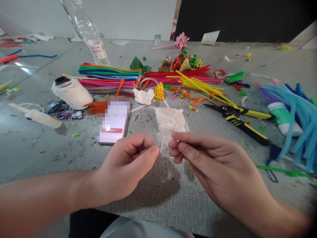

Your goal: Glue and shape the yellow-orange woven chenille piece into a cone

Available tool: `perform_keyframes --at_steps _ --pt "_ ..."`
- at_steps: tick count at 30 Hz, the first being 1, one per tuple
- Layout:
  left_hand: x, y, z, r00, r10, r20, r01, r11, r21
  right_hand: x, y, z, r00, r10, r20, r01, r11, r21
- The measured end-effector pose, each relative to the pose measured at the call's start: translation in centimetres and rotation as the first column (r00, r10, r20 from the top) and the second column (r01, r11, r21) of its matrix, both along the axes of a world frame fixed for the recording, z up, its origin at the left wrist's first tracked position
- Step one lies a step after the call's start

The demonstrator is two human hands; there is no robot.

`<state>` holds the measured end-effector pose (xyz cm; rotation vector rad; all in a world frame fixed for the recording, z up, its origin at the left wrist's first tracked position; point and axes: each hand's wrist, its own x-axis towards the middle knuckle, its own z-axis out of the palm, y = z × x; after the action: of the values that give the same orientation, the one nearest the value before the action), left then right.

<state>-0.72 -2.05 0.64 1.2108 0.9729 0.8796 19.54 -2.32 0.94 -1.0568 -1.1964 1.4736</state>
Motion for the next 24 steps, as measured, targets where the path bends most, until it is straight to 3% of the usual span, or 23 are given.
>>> perform_keyframes --at_steps 3,9,24 --pt "0.12 -0.11 0.27 1.0 0.002 0.003 -0.002 1.0 0.03 -0.13 0.0 -0.25 0.997 0.03 -0.065 -0.034 0.997 -0.073" --pt "0.23 -0.54 0.58 1.0 -0.016 -0.013 0.016 0.998 0.06 -0.45 -0.02 0.33 0.992 0.113 -0.053 -0.116 0.991 -0.066" --pt "0.29 -0.33 0.97 0.992 -0.061 -0.111 0.07 0.995 0.073 -0.26 0.09 -0.12 0.992 0.127 -0.025 -0.129 0.986 -0.111"
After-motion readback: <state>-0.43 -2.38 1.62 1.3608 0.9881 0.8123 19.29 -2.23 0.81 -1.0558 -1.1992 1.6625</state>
